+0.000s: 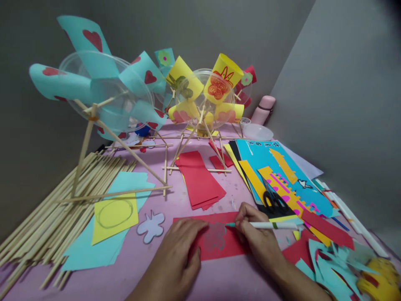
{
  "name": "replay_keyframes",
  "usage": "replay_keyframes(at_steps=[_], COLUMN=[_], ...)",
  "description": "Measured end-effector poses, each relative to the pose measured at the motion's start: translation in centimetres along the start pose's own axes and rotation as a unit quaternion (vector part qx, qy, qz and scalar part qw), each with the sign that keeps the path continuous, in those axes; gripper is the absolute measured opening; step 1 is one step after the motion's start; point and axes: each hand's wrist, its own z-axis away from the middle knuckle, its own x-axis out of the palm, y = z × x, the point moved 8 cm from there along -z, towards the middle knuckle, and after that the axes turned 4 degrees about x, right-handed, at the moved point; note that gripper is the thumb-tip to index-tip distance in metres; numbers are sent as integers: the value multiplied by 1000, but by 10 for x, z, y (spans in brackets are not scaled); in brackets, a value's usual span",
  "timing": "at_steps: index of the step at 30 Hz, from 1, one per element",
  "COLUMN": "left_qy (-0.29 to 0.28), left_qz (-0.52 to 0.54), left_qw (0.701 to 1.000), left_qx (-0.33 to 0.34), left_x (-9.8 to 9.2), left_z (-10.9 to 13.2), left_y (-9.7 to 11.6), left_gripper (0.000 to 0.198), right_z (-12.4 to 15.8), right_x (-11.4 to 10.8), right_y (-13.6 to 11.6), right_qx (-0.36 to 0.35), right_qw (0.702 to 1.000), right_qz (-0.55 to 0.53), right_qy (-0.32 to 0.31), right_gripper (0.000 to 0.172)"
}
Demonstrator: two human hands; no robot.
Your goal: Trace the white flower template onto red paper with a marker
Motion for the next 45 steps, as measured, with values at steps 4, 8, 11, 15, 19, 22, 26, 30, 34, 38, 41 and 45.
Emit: replay_keyframes(at_steps=[4, 8, 11, 15, 19, 22, 26, 30, 34, 38, 41, 45], left_qy=[3, 11, 3, 3, 7, 18, 16, 16, 14, 5, 0, -1], left_qz=[5, 18, 30, 30, 28, 25, 32, 34, 36, 41, 42, 45], left_qw=[1000, 1000, 1000, 1000, 1000, 1000, 999, 999, 999, 999, 999, 999], left_qx=[-4, -7, -9, -8, -5, -5, -9, -10, -15, -20, -25, -28], left_x=[0, -1, 2, 3, 2, -1, -2, -1, -1, 0, 1, 1], left_z=[1, 0, -1, -1, 0, -1, -3, -3, -2, -4, -5, -5], left_y=[-1, -2, -3, -2, -1, 0, 1, 1, 1, 1, 1, 0], left_gripper=[47, 49, 51, 50, 49, 48, 47, 47, 47, 44, 44, 44], right_z=[8, 15, 14, 14, 16, 17, 18, 18, 19, 19, 19, 20], right_x=[9, 21, 22, 23, 24, 25, 26, 24, 26, 28, 28, 28], right_y=[-1, -2, -3, -6, -5, -2, -2, 1, 2, 1, 0, 1], right_qx=[-9, -30, -31, -44, -62, -66, -66, -60, -55, -47, -48, -53], right_qw=[999, 993, 991, 989, 985, 981, 981, 983, 982, 981, 982, 982], right_qz=[23, 78, 92, 100, 135, 154, 144, 134, 139, 141, 137, 130], right_qy=[-31, -83, -92, -101, -92, -97, -111, -106, -113, -125, -124, -128], right_gripper=[8, 7, 9, 9, 8, 8, 9, 8, 8, 9, 9, 9])
